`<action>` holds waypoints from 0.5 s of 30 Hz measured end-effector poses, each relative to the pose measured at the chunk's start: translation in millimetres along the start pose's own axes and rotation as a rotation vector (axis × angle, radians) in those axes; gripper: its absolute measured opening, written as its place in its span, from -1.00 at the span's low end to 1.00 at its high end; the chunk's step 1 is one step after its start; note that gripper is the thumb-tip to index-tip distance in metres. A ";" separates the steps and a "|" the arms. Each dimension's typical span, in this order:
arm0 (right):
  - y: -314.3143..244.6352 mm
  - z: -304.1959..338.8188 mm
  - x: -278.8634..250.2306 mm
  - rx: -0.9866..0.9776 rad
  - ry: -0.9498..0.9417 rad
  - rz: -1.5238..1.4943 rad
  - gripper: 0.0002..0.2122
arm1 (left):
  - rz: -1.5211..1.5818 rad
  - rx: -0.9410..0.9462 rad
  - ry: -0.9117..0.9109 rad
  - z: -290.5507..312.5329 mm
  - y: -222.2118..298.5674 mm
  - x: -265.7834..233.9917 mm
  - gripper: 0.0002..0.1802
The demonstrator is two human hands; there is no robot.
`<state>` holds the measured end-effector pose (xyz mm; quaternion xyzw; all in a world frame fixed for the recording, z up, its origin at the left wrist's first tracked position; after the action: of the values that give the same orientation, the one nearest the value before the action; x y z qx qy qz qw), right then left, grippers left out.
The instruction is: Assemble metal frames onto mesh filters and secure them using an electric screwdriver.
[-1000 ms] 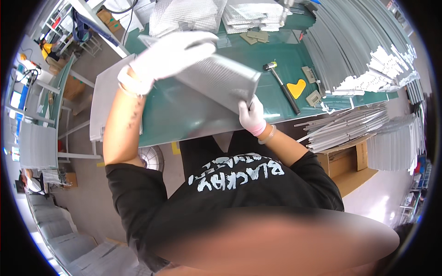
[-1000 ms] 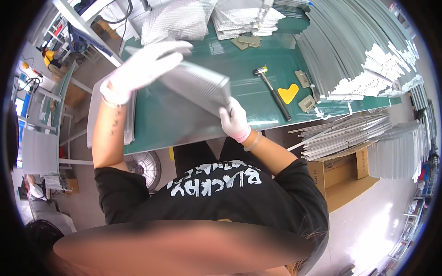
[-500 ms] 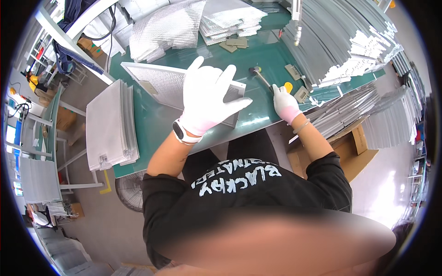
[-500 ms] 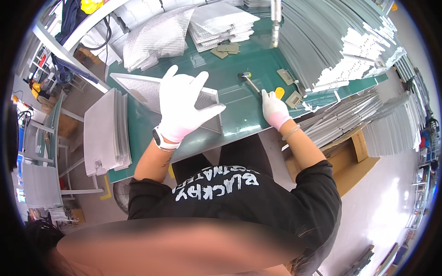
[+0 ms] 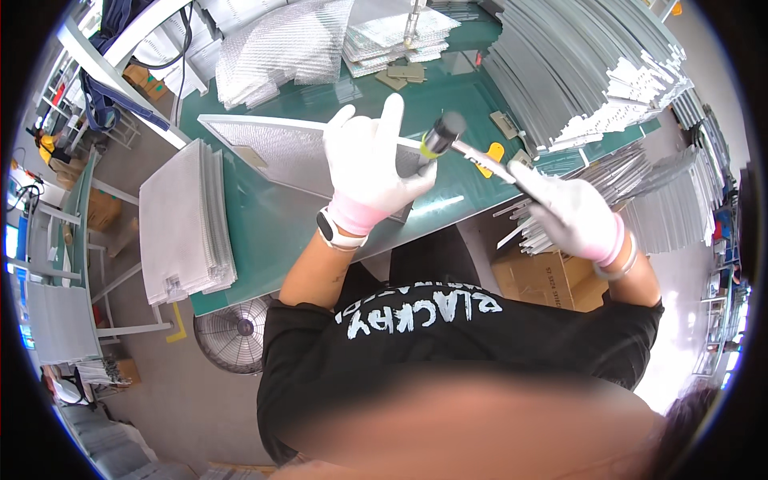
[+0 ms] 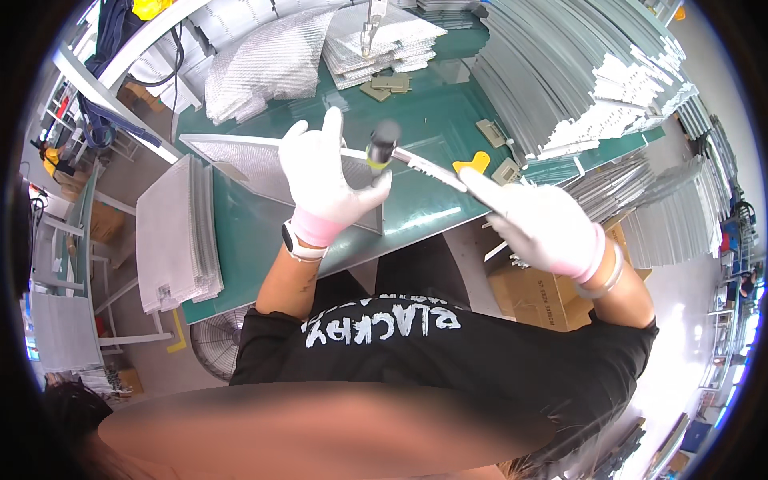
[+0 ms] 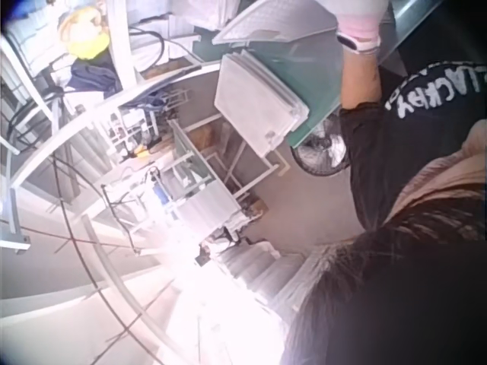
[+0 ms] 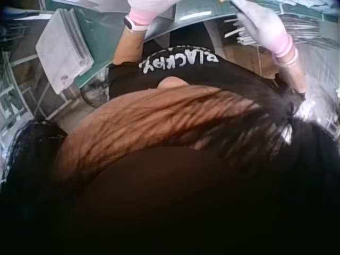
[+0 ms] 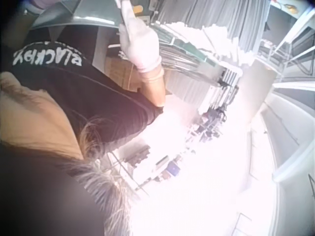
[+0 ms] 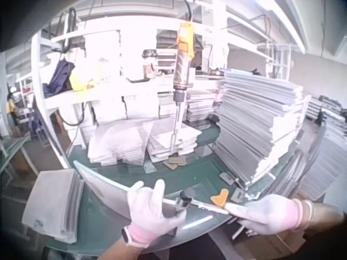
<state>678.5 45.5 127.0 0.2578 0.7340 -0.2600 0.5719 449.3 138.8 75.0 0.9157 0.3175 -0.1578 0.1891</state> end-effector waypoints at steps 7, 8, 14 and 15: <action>17.6 15.8 -0.2 0.042 0.425 -0.580 -0.47 | 0.006 0.003 -0.012 0.3 3.3 -3.4 -0.10; 8.2 1.8 4.9 -0.146 0.263 -0.155 -0.44 | -0.005 -0.001 -0.022 0.4 2.8 -4.6 -0.10; 54.6 0.8 85.1 0.267 0.151 -0.352 -0.48 | -0.024 0.032 -0.014 6.1 4.7 -12.2 -0.23; 66.0 1.3 108.7 0.332 0.168 -0.356 -0.49 | -0.039 0.074 -0.031 6.5 7.0 -16.1 -0.32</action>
<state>700.9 101.8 15.2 0.2356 0.7601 -0.4511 0.4040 440.6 122.3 77.5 0.9132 0.3262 -0.1872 0.1567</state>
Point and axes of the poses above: each hand's wrist, its own z-axis away from the middle knuckle, its own x-axis out of the palm, y = z × x, the point moved 5 cm from there along -z, towards the middle knuckle, and after that the axes turned 7 degrees about -x, right-handed, at the moved point
